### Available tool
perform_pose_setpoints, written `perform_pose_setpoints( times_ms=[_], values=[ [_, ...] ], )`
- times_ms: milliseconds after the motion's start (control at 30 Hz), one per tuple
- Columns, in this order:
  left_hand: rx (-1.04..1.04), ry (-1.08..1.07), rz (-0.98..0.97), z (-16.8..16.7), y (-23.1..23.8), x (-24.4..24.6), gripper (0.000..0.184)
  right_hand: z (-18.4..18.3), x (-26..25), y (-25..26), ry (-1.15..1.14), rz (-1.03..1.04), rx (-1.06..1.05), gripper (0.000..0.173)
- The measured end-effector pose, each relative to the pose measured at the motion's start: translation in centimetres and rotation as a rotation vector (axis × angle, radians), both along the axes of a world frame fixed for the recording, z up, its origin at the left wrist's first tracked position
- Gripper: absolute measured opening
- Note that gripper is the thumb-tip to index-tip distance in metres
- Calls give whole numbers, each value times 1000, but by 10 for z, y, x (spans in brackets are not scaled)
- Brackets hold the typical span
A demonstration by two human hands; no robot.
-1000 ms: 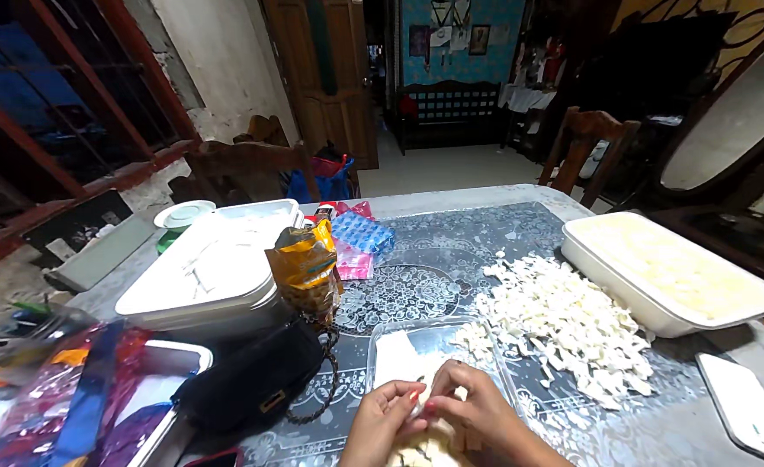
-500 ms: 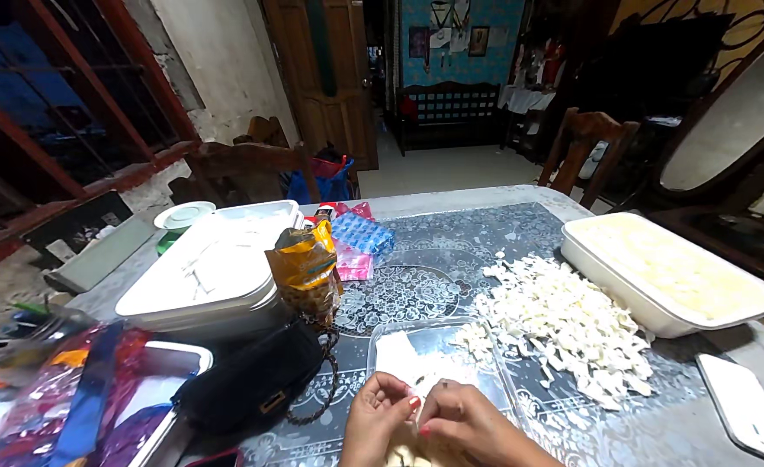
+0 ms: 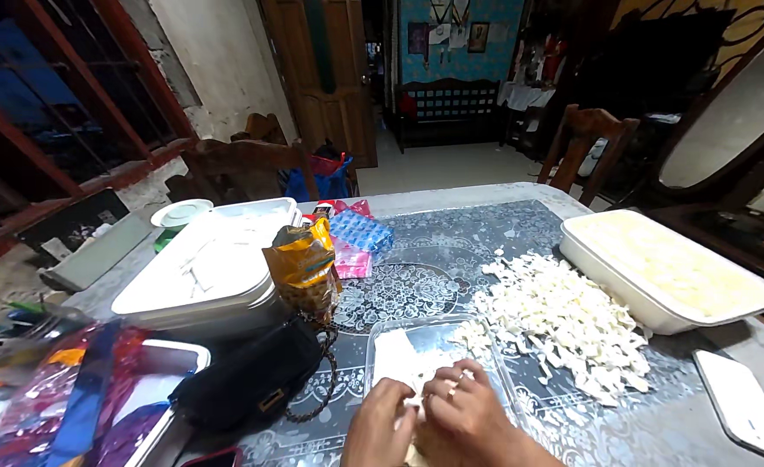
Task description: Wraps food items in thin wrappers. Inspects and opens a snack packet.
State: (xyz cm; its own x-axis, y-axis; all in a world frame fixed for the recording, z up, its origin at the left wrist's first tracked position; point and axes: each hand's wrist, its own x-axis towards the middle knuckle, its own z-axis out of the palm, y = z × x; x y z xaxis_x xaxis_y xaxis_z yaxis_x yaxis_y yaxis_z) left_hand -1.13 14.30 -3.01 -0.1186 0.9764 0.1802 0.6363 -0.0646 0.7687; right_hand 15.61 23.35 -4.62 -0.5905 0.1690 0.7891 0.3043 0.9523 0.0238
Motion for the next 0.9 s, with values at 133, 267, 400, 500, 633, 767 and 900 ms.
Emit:
perform_pose_setpoints(
  times_ms=[133, 267, 400, 500, 633, 767, 900],
  values=[
    [-88, 319, -122, -6, -5, 8, 25, 21, 29, 38, 49, -495, 34, 14],
    [24, 365, -80, -11, -7, 12, 20, 32, 54, 63, -20, -677, -163, 2],
    [50, 300, -79, -9, -6, 9, 17, 33, 42, 45, -284, -346, -706, 12],
    [-66, 162, -83, -2, -5, 2, 14, 16, 28, 38, -423, -155, -803, 18],
    [-208, -75, -7, 8, 1, -10, 20, 14, 23, 34, -422, -153, -872, 17],
    [-116, -370, 109, 3, 5, -11, 19, 21, 25, 29, -134, -5, -1050, 17],
    [-101, -527, 69, -1, 3, 2, 19, 24, 16, 11, 9, 179, -1193, 13]
  ],
)
